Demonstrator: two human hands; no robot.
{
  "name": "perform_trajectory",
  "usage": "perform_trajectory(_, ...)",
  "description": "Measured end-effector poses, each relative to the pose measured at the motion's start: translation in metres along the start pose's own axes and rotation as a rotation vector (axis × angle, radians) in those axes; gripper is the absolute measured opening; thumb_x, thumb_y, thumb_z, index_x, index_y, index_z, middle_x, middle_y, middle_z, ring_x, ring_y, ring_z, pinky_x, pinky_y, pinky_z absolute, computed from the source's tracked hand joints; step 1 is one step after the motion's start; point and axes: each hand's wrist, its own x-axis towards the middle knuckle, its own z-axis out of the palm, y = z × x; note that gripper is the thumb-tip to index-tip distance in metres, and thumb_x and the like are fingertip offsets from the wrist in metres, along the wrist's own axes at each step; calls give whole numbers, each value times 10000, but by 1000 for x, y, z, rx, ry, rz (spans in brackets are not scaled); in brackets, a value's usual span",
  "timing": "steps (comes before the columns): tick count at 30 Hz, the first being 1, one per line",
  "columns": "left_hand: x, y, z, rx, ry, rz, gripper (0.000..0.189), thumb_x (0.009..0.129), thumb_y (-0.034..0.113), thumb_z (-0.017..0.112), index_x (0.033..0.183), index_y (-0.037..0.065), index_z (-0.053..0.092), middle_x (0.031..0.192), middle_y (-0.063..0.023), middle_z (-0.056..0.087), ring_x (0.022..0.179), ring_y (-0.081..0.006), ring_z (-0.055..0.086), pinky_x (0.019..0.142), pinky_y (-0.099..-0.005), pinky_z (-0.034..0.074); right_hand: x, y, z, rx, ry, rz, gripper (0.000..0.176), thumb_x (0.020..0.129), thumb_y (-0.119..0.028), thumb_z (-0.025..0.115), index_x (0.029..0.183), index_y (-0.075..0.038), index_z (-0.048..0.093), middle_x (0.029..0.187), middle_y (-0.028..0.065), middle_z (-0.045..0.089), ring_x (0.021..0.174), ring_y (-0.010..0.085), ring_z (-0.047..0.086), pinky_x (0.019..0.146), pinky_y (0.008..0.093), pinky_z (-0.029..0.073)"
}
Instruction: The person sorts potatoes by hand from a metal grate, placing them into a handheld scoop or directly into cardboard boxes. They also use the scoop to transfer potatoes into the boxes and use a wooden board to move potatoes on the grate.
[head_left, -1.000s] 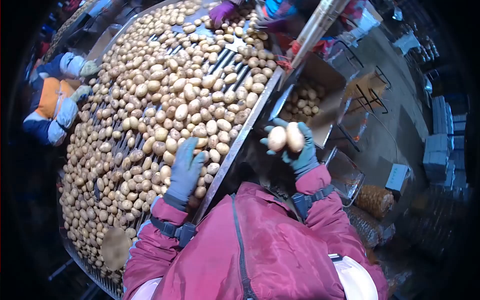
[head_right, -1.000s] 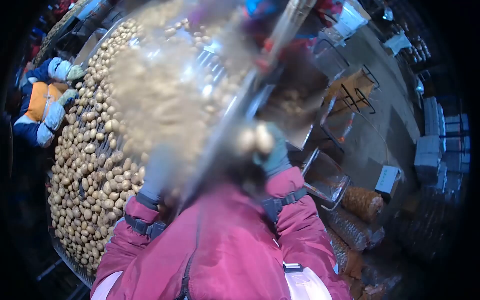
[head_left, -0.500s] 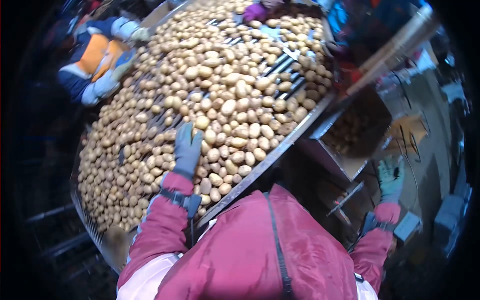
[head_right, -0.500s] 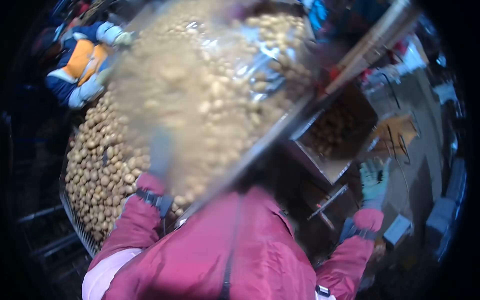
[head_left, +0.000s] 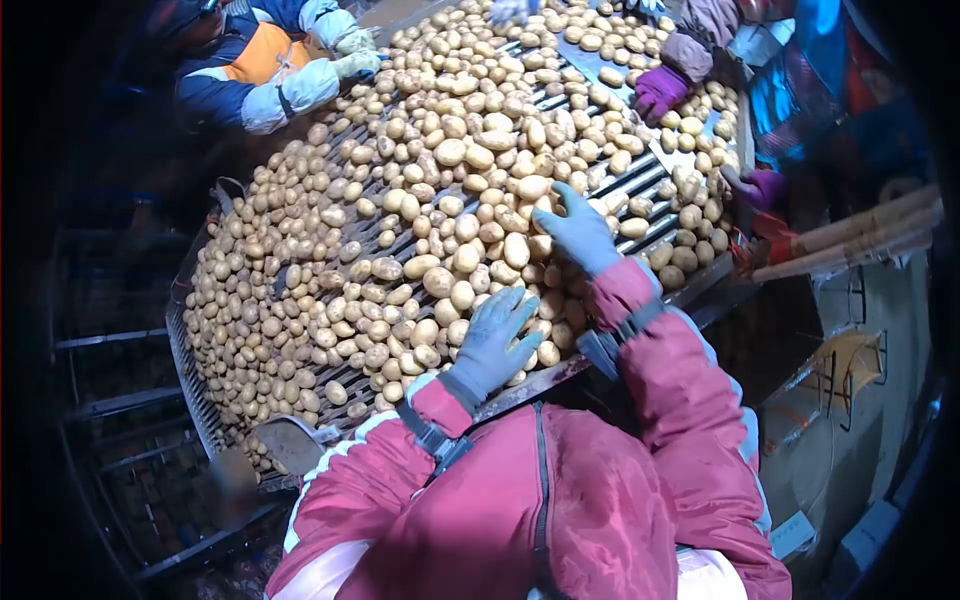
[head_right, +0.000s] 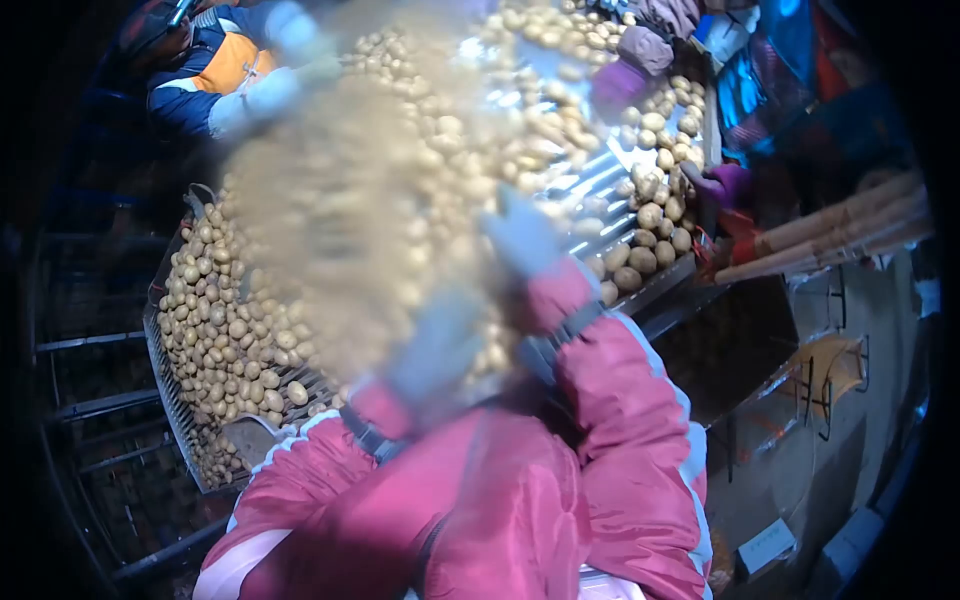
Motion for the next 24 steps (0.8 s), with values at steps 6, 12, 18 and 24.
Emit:
perform_trajectory(6,47,-38,-41,-5,268,-84,422,934,254,678,1280,14,638,1305,-225,622,1229,-378,581,1074,-444,451,46,100,55,176,-244,88,692,866,-311,691,1466,-46,470,1331,169,582,1160,307,625,924,414,543)
perform_trajectory(12,148,-51,-44,-25,348,-138,465,936,265,657,1347,55,602,1331,-218,603,1241,-378,565,1097,-427,431,-71,53,-66,1252,-314,391,660,874,-181,674,1486,-74,450,1264,118,590,985,264,660,801,376,601)
perform_trajectory(18,190,-31,16,-50,73,-39,596,891,323,708,1441,155,553,1523,-214,441,1376,-404,451,1156,-452,371,-95,71,-78,1090,-131,416,356,964,-253,592,1223,-15,648,938,71,622,754,173,603,615,274,502)
perform_trajectory(24,129,-70,-19,-12,281,-141,642,910,301,697,1467,59,492,1462,-244,502,1350,-422,469,1159,-465,364,-99,56,-76,1067,-297,463,345,923,-92,537,1227,41,634,840,91,647,605,169,604,562,281,523)
